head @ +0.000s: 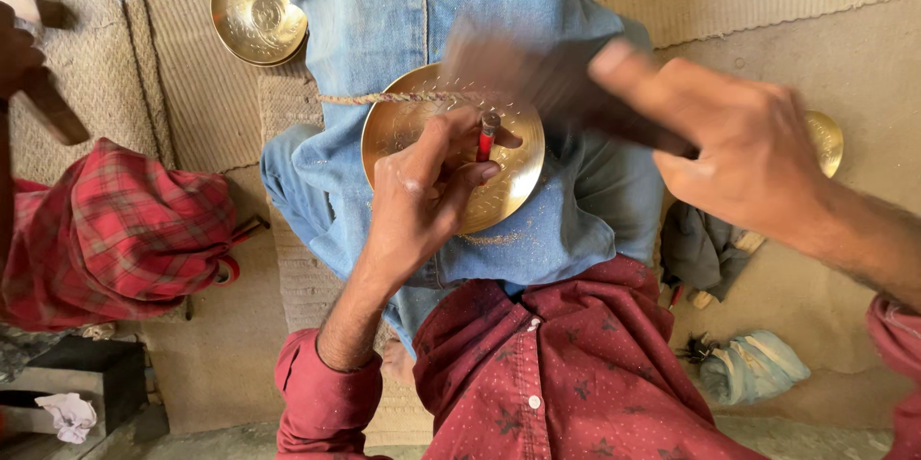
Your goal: The person sits on the floor with a brass dish on their lap and hammers a red-handled punch against the dish surface using a wooden mallet, working the pattern across the metal. They reposition the punch repeatedly to continue embossing the design.
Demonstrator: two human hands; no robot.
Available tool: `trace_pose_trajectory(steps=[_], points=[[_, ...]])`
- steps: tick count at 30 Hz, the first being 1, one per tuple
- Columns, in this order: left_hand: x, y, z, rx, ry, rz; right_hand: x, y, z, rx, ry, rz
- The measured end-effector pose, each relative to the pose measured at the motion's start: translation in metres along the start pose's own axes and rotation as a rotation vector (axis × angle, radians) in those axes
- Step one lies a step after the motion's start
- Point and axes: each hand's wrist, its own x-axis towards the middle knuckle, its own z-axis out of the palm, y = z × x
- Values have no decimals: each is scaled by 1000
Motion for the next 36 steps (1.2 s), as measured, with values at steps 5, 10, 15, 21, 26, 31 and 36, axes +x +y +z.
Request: trace_pose_trajectory(steps=[5,10,15,21,26,31,36], points=[[-1,1,-1,-13,-10,21,0,1,-3,-58,-14,6],[-1,-2,1,56,4,3,0,-2,-6,87,-7,74],[-1,-2,0,-39,-3,78,1,-3,-10,398,63,73],[0,-1,0,-2,13,99,1,-1,-9,396,62,68],[1,-1,2,13,11,-14,-5,-2,-6,183,26,79],[0,1,2,-57,22,14,-4,-1,-2,85,8,24],[-1,2,-4,-1,-9,2,-7,1,-7,-98,176,-66]])
